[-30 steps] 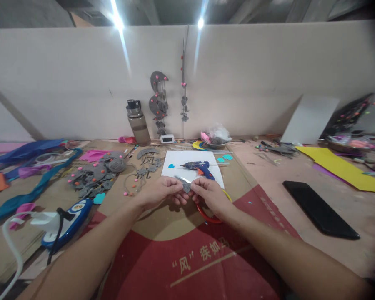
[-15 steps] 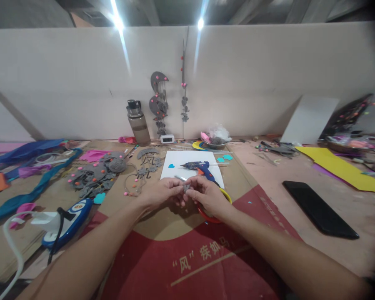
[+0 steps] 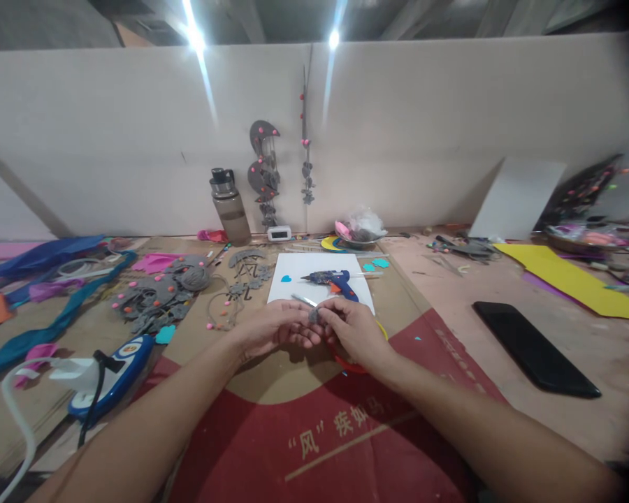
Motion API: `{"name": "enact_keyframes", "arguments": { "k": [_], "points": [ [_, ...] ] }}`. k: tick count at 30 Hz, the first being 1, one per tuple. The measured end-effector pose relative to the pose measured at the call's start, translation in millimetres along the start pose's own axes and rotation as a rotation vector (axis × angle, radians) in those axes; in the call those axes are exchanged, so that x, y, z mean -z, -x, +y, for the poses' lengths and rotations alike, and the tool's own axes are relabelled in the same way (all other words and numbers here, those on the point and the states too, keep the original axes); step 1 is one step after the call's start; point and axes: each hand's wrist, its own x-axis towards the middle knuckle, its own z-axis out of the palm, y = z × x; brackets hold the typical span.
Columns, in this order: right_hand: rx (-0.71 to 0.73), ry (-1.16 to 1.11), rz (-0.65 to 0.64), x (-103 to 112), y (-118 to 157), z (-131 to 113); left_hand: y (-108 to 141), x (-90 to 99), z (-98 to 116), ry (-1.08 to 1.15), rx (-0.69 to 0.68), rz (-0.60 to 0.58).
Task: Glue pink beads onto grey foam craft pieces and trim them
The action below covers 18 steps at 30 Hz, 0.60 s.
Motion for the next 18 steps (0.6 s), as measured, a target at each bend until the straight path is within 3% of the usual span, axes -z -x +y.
{"name": "enact_keyframes", "arguments": {
  "k": [7, 18],
  "points": [
    [-0.284, -0.277, -0.022, -2, -5, 2, -1, 5.0, 0, -0.113, 0.016, 0.099],
    [-0.309, -0.497, -0.079, -2, -9, 11, -5, 8.8, -2, -0.141, -0.007, 0.172]
  ]
}}
